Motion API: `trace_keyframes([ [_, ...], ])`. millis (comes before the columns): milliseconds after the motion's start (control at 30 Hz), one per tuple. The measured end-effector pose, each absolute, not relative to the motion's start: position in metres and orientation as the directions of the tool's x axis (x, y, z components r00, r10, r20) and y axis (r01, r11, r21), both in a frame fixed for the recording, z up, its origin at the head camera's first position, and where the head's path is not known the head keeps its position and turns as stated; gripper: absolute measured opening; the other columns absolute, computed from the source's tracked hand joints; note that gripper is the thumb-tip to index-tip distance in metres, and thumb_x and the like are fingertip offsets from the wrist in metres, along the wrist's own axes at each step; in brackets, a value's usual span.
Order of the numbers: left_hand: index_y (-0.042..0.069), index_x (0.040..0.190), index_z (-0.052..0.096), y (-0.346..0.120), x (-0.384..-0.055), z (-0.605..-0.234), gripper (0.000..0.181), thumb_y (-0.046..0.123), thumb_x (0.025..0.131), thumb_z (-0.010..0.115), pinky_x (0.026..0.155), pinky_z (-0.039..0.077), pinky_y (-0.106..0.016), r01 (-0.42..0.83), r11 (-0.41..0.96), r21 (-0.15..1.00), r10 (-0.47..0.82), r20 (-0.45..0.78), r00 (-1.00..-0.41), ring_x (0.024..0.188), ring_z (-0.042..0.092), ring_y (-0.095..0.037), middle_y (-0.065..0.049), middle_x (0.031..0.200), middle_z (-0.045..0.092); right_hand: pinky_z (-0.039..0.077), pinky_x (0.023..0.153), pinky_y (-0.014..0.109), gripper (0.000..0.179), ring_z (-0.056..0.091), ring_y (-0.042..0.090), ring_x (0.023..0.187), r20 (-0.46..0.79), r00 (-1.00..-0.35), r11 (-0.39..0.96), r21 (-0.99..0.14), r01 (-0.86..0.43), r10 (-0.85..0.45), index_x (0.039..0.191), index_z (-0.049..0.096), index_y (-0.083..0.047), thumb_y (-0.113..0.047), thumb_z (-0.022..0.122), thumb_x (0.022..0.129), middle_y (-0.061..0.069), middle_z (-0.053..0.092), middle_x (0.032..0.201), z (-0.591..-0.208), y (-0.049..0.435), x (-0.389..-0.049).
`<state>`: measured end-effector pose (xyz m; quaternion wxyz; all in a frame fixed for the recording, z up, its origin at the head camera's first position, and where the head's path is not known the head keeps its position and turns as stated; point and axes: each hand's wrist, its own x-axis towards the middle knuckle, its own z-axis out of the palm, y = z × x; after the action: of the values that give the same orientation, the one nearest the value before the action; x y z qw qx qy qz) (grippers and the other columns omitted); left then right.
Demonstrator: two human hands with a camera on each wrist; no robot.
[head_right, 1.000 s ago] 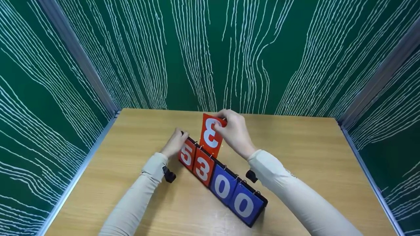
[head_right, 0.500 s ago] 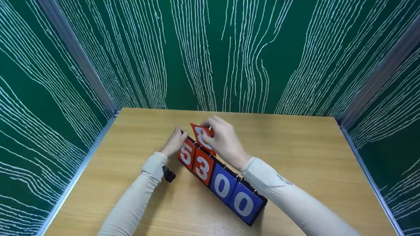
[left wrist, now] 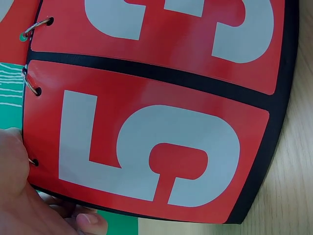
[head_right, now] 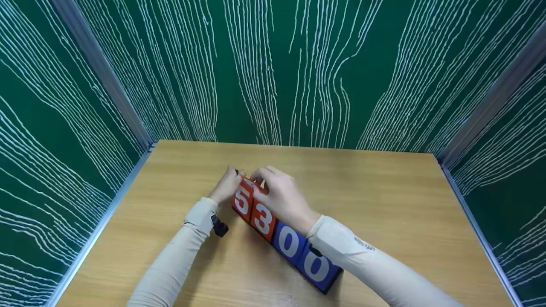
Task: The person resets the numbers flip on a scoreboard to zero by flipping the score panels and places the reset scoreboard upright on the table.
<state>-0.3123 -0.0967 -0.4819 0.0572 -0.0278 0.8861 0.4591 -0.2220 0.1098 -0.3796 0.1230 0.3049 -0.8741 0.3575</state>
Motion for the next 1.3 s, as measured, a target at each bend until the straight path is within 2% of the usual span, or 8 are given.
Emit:
trace_keyframes([
  [67,-0.007,0.148,0.032,-0.097,-0.312,-0.482,0.063,0.04,0.106,0.037,0.102,0.044,-0.041,-0.095,0.579,0.81,0.007,-0.122,-0.993,0.109,0.053,-0.025,-0.019,0.128,0.056,0.059,0.074,0.027,0.017,0.064,0.009,0.086,0.431,-0.781,0.554,-0.55,-0.625,-0.453,0.108,0.07,-0.012,-0.011,0.074,0.092,0.001,0.07,0.102,-0.381,0.108,-0.219],
  [233,-0.002,0.117,0.046,-0.098,-0.312,-0.482,0.042,0.037,0.106,0.038,0.091,0.044,-0.039,-0.05,0.611,0.79,0.009,-0.07,-0.997,0.093,0.051,-0.025,-0.012,0.1,0.053,0.057,0.071,0.022,0.016,0.064,0.007,0.082,0.449,-0.758,0.543,-0.529,-0.652,-0.473,0.106,0.071,-0.011,-0.007,0.073,0.091,0.002,0.071,0.1,-0.386,0.103,-0.213],
  [333,0.001,0.11,0.047,-0.097,-0.313,-0.483,0.037,0.036,0.105,0.038,0.091,0.044,-0.04,-0.043,0.624,0.78,-0.001,-0.054,-0.999,0.091,0.051,-0.024,-0.009,0.096,0.051,0.057,0.071,0.022,0.017,0.064,0.007,0.083,0.452,-0.742,0.539,-0.509,-0.671,-0.495,0.106,0.072,-0.011,-0.006,0.073,0.09,0.002,0.071,0.102,-0.389,0.099,-0.209],
  [633,0.0,0.116,0.047,-0.097,-0.313,-0.484,0.04,0.038,0.105,0.039,0.093,0.044,-0.039,-0.06,0.611,0.789,-0.012,-0.066,-0.998,0.095,0.052,-0.025,-0.01,0.098,0.051,0.057,0.068,0.025,0.018,0.062,0.009,0.08,0.424,-0.726,0.526,-0.503,-0.686,-0.542,0.103,0.071,-0.012,-0.006,0.074,0.087,0.001,0.07,0.099,-0.403,0.091,-0.197],
  [767,0.001,0.115,0.047,-0.097,-0.314,-0.483,0.038,0.037,0.105,0.039,0.094,0.044,-0.039,-0.06,0.609,0.791,-0.015,-0.064,-0.998,0.095,0.052,-0.024,-0.01,0.099,0.052,0.057,0.073,0.023,0.018,0.064,0.01,0.084,0.406,-0.722,0.533,-0.489,-0.69,-0.561,0.104,0.07,-0.015,-0.008,0.076,0.088,0.0,0.071,0.103,-0.41,0.087,-0.192],
  [900,0.0,0.117,0.047,-0.097,-0.314,-0.484,0.039,0.036,0.104,0.04,0.099,0.045,-0.04,-0.058,0.604,0.795,-0.009,-0.066,-0.998,0.099,0.052,-0.024,-0.013,0.105,0.055,0.057,0.075,0.022,0.019,0.063,0.008,0.085,0.413,-0.674,0.543,-0.4,-0.738,-0.612,0.105,0.069,-0.018,-0.01,0.075,0.088,-0.003,0.07,0.105,-0.421,0.085,-0.187],
  [1100,0.0,0.125,0.043,-0.099,-0.311,-0.485,0.044,0.039,0.106,0.038,0.101,0.045,-0.04,-0.069,0.578,0.813,0.02,-0.098,-0.995,0.103,0.053,-0.024,-0.014,0.111,0.054,0.054,0.067,0.021,0.019,0.057,0.002,0.076,0.463,-0.571,0.534,-0.224,-0.815,-0.678,0.099,0.069,-0.018,-0.01,0.078,0.085,-0.007,0.066,0.09,-0.44,0.08,-0.182],
  [1300,0.001,0.131,0.041,-0.101,-0.309,-0.483,0.048,0.042,0.107,0.036,0.104,0.046,-0.042,-0.083,0.566,0.82,0.036,-0.125,-0.991,0.107,0.054,-0.025,-0.015,0.118,0.056,0.056,0.069,0.025,0.018,0.061,0.005,0.075,0.416,-0.568,0.531,-0.213,-0.82,-0.71,0.102,0.069,-0.018,-0.011,0.078,0.087,-0.006,0.067,0.091,-0.453,0.077,-0.178],
])
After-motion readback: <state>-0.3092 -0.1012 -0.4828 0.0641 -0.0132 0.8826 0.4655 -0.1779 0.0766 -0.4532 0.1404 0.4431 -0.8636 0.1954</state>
